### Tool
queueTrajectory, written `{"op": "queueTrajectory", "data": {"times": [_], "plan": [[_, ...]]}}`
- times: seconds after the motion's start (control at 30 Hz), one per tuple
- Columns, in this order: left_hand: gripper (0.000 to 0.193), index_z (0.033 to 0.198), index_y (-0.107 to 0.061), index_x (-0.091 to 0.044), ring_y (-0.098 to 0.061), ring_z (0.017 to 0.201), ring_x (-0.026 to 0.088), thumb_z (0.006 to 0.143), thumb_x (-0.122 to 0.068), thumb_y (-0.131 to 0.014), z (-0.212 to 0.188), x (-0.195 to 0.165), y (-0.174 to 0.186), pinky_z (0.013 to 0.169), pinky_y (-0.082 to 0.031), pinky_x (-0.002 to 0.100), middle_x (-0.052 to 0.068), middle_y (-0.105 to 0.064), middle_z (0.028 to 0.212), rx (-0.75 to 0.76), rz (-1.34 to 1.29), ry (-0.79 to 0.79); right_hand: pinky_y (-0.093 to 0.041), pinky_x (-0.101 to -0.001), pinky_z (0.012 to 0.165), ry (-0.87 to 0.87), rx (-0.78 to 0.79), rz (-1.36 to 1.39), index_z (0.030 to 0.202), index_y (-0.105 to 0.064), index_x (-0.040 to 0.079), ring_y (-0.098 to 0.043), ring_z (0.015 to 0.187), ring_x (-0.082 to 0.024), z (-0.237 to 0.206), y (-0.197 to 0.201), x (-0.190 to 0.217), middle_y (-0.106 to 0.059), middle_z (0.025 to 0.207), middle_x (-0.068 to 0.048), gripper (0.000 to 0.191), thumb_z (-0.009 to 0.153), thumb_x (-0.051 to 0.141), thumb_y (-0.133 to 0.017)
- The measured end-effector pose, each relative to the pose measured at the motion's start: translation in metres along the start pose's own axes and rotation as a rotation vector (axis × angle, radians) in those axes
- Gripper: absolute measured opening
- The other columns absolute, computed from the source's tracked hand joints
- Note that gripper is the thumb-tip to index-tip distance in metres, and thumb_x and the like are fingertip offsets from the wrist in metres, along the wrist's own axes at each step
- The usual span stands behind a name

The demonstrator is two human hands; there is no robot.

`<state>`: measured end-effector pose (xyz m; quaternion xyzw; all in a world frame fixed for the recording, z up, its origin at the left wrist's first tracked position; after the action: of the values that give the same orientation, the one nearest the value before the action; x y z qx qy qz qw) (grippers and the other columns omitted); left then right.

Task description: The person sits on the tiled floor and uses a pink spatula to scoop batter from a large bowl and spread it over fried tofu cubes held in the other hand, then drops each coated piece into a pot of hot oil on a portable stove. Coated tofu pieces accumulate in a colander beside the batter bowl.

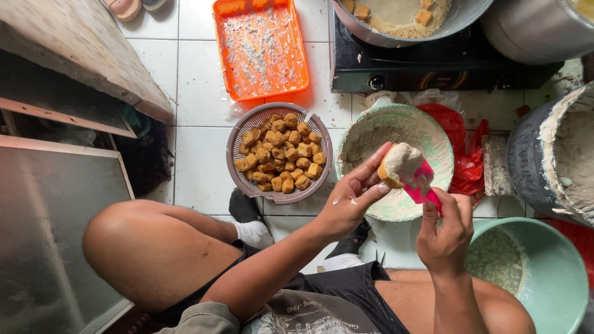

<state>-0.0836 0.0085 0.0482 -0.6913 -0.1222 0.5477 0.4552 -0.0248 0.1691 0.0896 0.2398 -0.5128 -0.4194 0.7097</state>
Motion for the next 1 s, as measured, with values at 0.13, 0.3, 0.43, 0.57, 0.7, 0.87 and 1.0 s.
{"op": "queueTrajectory", "data": {"times": [0.13,0.3,0.43,0.57,0.7,0.87,1.0], "plan": [[0.079,0.164,-0.031,-0.002,-0.058,0.129,0.019,0.094,0.004,-0.067,0.010,-0.003,0.007,0.115,-0.045,0.038,0.015,-0.056,0.144,-0.130,-0.005,-0.039,-0.049,-0.0384,0.080,0.182,-0.143,-0.141,0.126,-0.067,0.003,-0.057,0.091,-0.030,-0.003,0.012,0.012,-0.058,0.103,-0.013,0.021,0.114,0.020,-0.063],[0.078,0.159,-0.039,-0.009,-0.065,0.125,0.017,0.092,-0.006,-0.077,0.028,-0.051,0.005,0.119,-0.048,0.044,0.006,-0.067,0.131,-0.202,0.569,-0.368,-0.048,-0.0394,0.079,-0.014,-0.042,-0.079,0.121,-0.069,0.001,-0.059,0.088,-0.028,0.011,0.016,-0.029,-0.059,0.101,-0.013,0.022,0.109,0.019,-0.065],[0.088,0.159,-0.030,-0.022,-0.063,0.126,0.013,0.087,-0.018,-0.081,0.044,-0.080,-0.015,0.133,-0.023,0.052,-0.006,-0.071,0.128,-0.112,1.512,-0.744,-0.049,-0.0371,0.076,-0.215,-0.003,0.146,0.121,-0.066,0.000,-0.060,0.086,-0.025,0.018,0.019,-0.046,-0.061,0.102,-0.010,0.023,0.110,0.019,-0.061],[0.090,0.161,-0.030,-0.021,-0.065,0.126,0.014,0.087,-0.021,-0.080,0.020,-0.094,0.005,0.132,-0.010,0.058,-0.008,-0.072,0.124,0.091,1.846,-0.703,-0.048,-0.0366,0.074,-0.026,-0.048,0.027,0.119,-0.068,-0.001,-0.057,0.080,-0.024,-0.013,-0.016,0.039,-0.057,0.099,-0.013,0.023,0.107,0.018,-0.062],[0.089,0.160,-0.030,-0.029,-0.066,0.121,0.009,0.088,-0.024,-0.083,0.013,-0.100,-0.009,0.137,-0.010,0.057,-0.012,-0.074,0.123,0.094,1.603,-0.686,-0.046,-0.0319,0.076,-0.092,-0.015,0.126,0.119,-0.066,-0.001,-0.056,0.084,-0.019,-0.012,-0.019,0.034,-0.057,0.097,-0.009,0.025,0.110,0.020,-0.058],[0.093,0.167,-0.026,-0.015,-0.065,0.133,0.019,0.090,-0.015,-0.078,0.015,-0.082,-0.006,0.138,-0.007,0.054,0.001,-0.075,0.125,-0.017,0.914,-0.464,-0.034,-0.0246,0.064,-0.597,0.411,0.763,0.120,-0.071,0.003,-0.039,0.069,-0.009,-0.030,-0.069,-0.005,-0.043,0.077,0.001,0.036,0.109,0.029,-0.050],[0.090,0.167,-0.028,-0.013,-0.063,0.125,0.018,0.093,-0.016,-0.078,0.024,-0.032,0.035,0.123,-0.035,0.060,0.004,-0.066,0.136,-0.113,0.298,-0.286,-0.029,-0.0245,0.057,-0.840,0.356,1.040,0.121,-0.066,-0.001,-0.036,0.063,-0.008,-0.043,-0.085,-0.020,-0.041,0.076,0.002,0.044,0.109,0.034,-0.044]]}}
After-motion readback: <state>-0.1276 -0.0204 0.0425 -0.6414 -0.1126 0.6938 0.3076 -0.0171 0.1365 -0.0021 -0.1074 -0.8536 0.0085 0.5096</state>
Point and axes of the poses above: each hand's wrist, its own z-axis towards the middle knuckle, its own y-axis out of the back of the hand, x = y × z, the point moved 8 cm from there along z, towards the middle knuckle
